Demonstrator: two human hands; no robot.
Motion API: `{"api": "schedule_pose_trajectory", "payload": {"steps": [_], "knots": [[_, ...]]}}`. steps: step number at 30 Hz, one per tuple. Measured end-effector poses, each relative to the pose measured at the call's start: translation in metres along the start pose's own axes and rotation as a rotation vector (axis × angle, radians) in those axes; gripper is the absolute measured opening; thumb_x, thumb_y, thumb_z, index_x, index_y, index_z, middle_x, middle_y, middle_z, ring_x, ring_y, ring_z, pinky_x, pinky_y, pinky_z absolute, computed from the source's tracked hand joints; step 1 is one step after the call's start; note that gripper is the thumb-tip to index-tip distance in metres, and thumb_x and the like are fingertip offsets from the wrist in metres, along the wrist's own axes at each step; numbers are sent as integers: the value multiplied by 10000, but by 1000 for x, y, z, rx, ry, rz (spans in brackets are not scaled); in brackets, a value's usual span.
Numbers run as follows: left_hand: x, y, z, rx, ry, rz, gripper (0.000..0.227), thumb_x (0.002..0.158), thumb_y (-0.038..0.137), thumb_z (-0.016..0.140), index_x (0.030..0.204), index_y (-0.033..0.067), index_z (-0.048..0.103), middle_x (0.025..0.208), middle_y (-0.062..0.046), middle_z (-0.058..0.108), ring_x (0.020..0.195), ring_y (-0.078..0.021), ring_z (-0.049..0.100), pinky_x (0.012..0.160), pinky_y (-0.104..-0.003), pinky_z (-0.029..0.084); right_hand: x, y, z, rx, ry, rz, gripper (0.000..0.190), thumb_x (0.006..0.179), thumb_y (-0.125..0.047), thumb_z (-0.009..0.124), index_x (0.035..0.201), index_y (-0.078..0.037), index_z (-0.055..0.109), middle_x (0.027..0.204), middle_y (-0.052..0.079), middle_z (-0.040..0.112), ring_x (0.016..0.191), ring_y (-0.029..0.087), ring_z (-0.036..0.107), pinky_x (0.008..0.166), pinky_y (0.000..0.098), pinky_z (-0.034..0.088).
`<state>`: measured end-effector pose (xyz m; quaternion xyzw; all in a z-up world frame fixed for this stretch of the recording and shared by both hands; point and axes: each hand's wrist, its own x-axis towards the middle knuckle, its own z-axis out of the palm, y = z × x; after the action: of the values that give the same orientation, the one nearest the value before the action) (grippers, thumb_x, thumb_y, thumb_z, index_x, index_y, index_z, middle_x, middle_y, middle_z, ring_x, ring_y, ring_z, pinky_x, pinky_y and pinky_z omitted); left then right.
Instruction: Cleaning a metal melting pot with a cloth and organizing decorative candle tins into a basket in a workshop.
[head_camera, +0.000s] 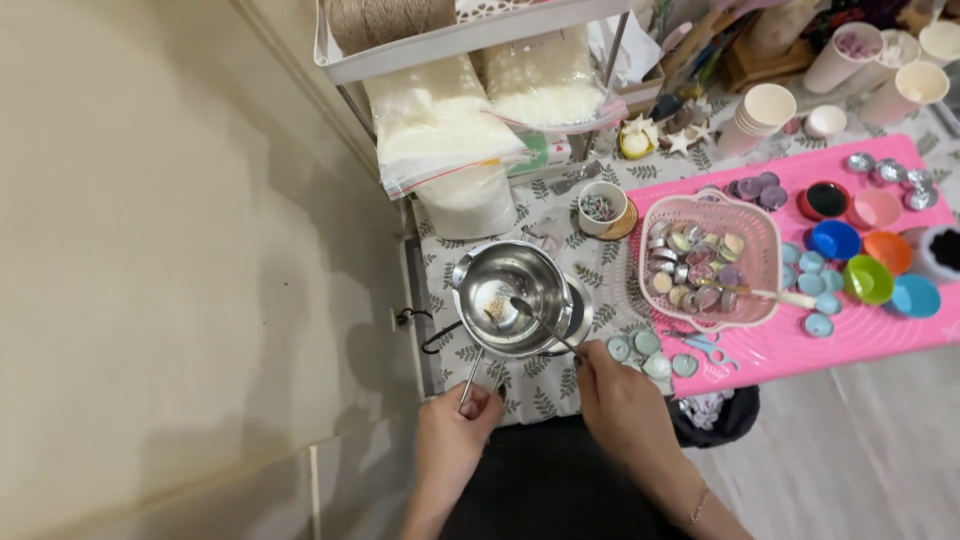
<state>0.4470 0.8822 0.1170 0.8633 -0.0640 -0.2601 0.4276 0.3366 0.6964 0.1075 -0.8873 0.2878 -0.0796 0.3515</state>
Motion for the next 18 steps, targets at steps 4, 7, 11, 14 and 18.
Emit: {"api": "schedule_pose_trajectory", "payload": {"steps": [4,7,11,14,18], "knots": [[8,-4,-18,19,-25,38,178,785,170,791,731,14,723,501,-33,631,441,-73,533,459,-270,432,-5,-18,13,20,60,-79,134,935,-131,559,1047,-59,548,661,174,666,593,376,661,541,518,491],[13,-9,-25,29,-21,130,167,771,154,789,735,5,721,511,-46,645,438,-56,561,462,-262,454,-8,-24,20,-45,-7,-44,140,941,-160,575,1048,-71,559,694,165,696,619,377,674,560,506,511],[19,-13,-29,-28,-101,12,196,798,153,778,716,-11,712,499,-36,613,454,-61,501,459,-275,409,-10,-31,17,165,21,116,182,965,-160,565,1116,-64,596,693,198,690,660,389,689,598,490,506],[19,-18,-25,-57,-191,-10,236,815,159,776,702,-31,692,506,-27,580,465,-63,474,460,-285,380,-15,-17,13,319,54,286,173,990,-156,546,1108,-57,625,664,222,650,657,416,656,594,482,503],[18,-24,-14,-5,-211,68,200,782,154,778,711,-17,702,510,-27,598,474,-61,498,468,-274,417,-23,-15,-11,191,259,268,196,966,-135,551,1132,-50,609,716,212,667,664,381,702,603,454,523]]}}
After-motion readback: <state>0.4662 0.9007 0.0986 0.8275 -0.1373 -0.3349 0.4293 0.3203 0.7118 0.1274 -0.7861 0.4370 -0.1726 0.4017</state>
